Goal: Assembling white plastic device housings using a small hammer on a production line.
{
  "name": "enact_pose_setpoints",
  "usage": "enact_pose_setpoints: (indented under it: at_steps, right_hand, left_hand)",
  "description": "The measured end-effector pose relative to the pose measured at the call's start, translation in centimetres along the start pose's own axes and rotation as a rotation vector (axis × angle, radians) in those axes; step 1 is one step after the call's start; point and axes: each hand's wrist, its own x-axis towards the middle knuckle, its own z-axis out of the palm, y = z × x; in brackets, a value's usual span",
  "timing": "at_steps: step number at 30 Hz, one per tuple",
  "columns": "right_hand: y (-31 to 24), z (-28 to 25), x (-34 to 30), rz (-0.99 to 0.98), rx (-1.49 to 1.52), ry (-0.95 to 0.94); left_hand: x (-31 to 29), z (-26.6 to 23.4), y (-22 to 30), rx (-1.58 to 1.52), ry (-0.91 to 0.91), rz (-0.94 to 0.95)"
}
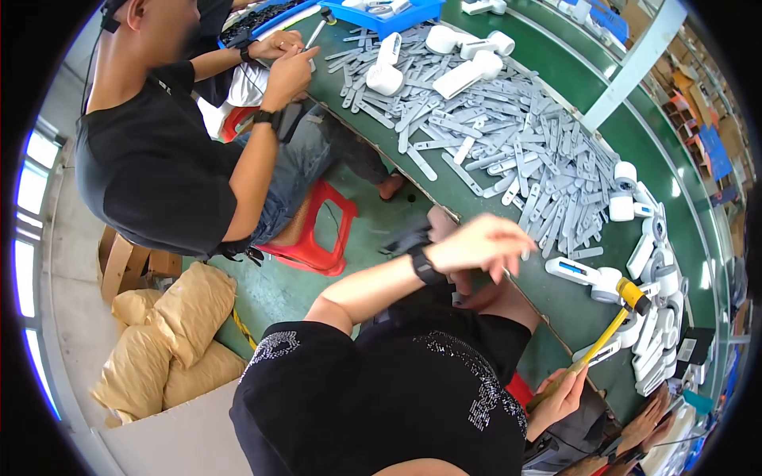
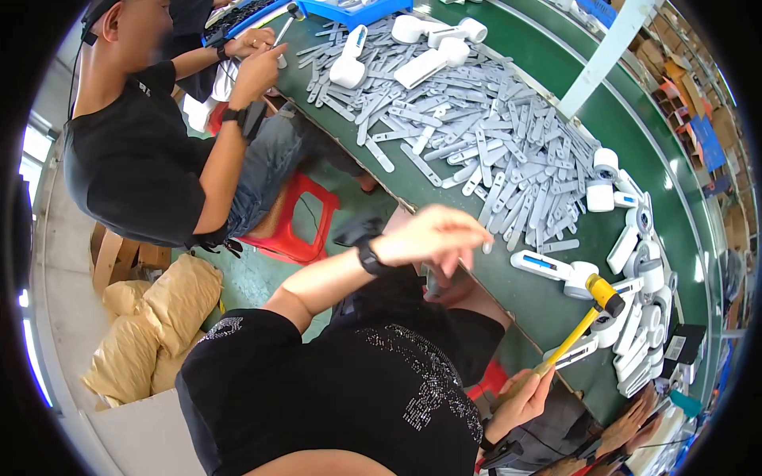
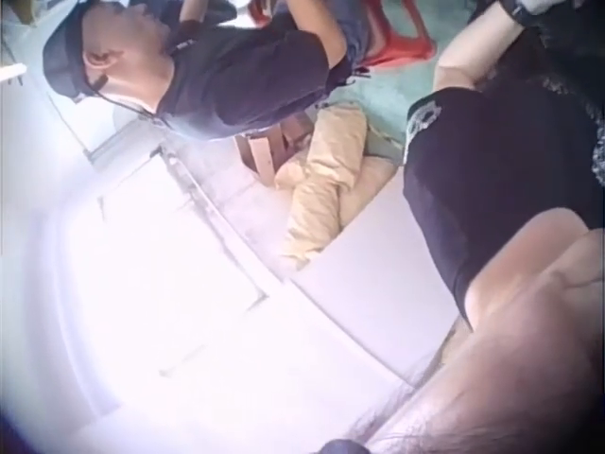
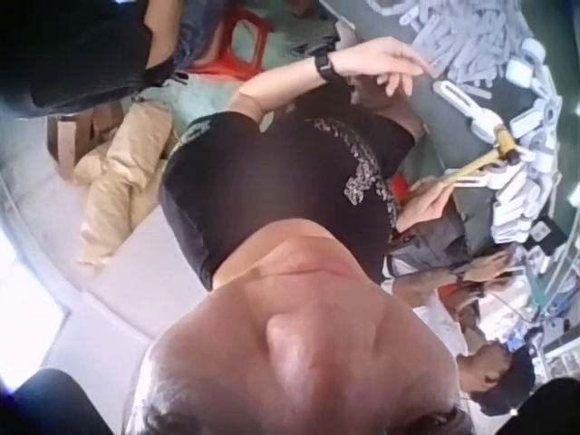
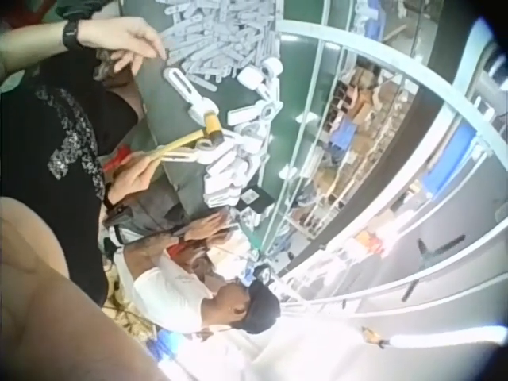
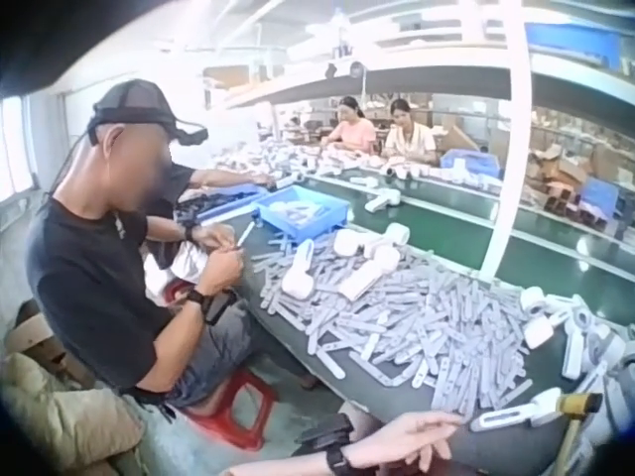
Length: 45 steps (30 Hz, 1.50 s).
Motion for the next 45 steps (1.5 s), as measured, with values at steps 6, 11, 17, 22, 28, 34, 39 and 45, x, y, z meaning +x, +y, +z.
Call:
enact_pose_setpoints:
  at_steps: [6, 11, 17, 22, 28, 34, 39, 45]
  right_hand:
    - [0.7, 0.4, 0.6, 0.022, 0.013, -0.068]
    - [0.9, 1.4, 0.9, 0.021, 0.026, -0.087]
    - [1.2, 1.9, 1.2, 0.025, 0.038, -0.117]
    - [1.0, 2.4, 0.9, 0.052, 0.028, -0.100]
    - [1.3, 2.4, 1.0, 0.036, 0.020, -0.128]
    - [1.4, 2.4, 0.9, 0.042, 0.030, -0.117]
    - [1.3, 2.8, 0.5, 0.060, 0.058, -0.097]
    - [0.8, 2.6, 0.7, 0.047, 0.070, -0.102]
  left_hand:
    - [-3.9, -13.2, 4.0, 1.206, 1.256, 0.193]
    - [-5.1, -23.2, 3.3, 1.358, 1.646, 0.085]
    - [-3.2, -25.2, 3.9, 1.364, 1.416, 0.216]
    - [-2.9, -24.8, 5.0, 1.363, 1.105, 0.084]
    - [-2.2, -25.5, 4.4, 1.382, 1.147, 0.128]
    - [-2.6, -26.7, 5.9, 1.461, 0.968, 0.177]
    - [-3.0, -26.0, 7.0, 1.484, 0.952, 0.130]
    - [-3.5, -25.1, 6.8, 1.477, 1.077, 0.230]
